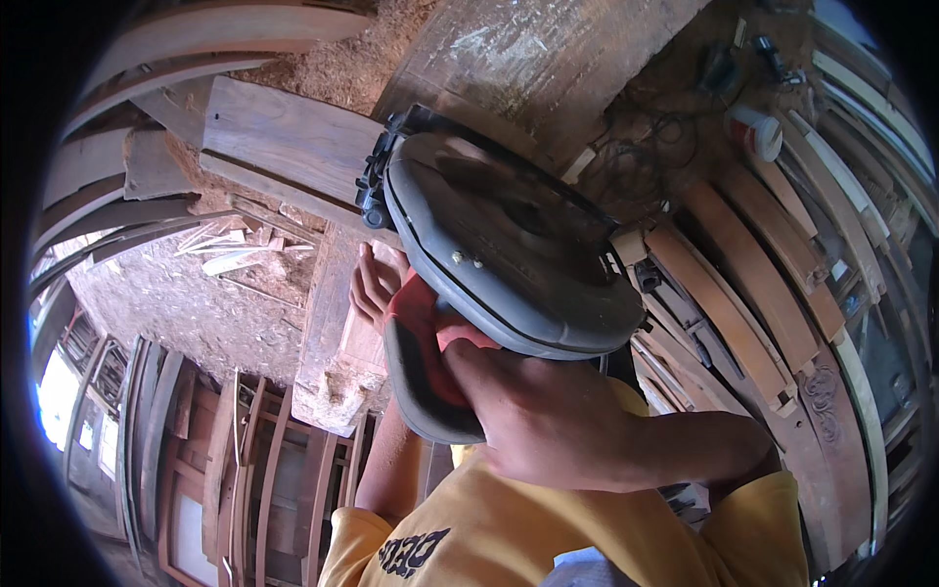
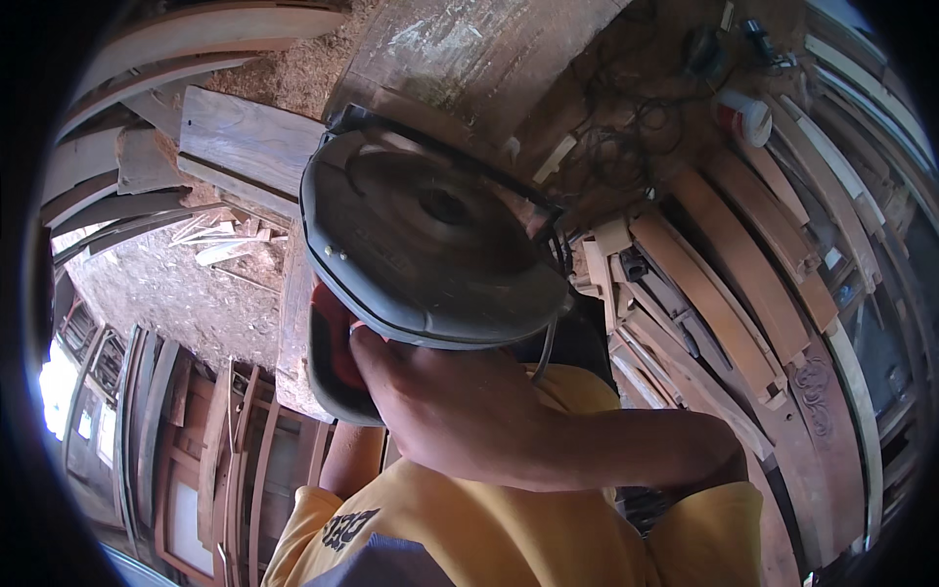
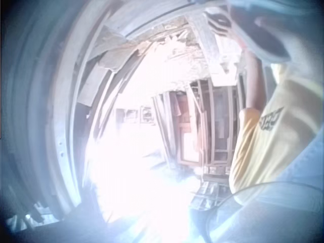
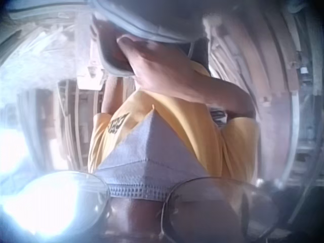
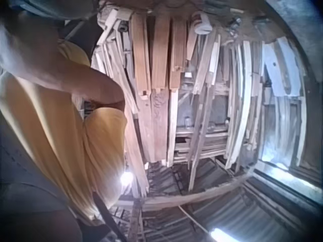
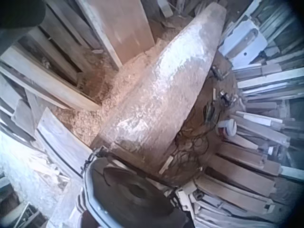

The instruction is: The person cuts pieces of wood using a circular saw, aligns and checks their fit against curved wood pieces by hand, marks a wooden piece using a square ruler and a pencil, and makes additional cuts with the circular saw.

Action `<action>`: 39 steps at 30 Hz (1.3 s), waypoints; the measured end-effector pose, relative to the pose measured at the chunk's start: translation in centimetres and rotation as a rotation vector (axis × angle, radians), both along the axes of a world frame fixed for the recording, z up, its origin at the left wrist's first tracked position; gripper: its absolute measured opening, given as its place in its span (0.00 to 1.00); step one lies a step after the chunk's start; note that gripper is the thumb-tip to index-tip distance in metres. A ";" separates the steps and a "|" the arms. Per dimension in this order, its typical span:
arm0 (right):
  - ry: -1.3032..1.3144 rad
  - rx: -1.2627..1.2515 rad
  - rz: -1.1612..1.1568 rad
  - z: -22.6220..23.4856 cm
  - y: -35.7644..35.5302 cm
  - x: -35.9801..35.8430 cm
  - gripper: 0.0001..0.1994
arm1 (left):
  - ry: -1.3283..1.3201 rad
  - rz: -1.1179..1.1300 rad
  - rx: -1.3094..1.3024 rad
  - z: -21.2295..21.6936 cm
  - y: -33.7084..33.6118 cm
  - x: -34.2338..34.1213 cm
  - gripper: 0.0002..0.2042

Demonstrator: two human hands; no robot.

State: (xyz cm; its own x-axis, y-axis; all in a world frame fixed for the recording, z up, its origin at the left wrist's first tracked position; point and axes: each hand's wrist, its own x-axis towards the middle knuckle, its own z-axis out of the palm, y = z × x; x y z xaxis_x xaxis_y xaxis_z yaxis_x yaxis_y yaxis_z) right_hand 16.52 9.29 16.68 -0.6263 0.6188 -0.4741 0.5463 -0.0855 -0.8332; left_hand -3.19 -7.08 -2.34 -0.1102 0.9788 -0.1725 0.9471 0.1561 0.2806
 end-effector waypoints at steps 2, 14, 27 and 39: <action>0.003 0.004 0.009 -0.1 0.3 -0.6 0.27 | -0.022 0.003 -0.017 0.4 -0.3 0.0 0.40; 0.071 0.121 -0.082 -0.8 1.8 -3.8 0.19 | -0.082 0.036 -0.026 0.4 0.5 0.6 0.40; -0.002 0.006 0.023 -0.9 4.4 -6.8 0.24 | -0.098 0.081 0.004 -0.2 1.4 0.5 0.40; 0.112 0.193 -0.089 -2.4 6.4 -11.7 0.17 | -0.283 0.129 -0.077 -2.2 -0.9 0.2 0.40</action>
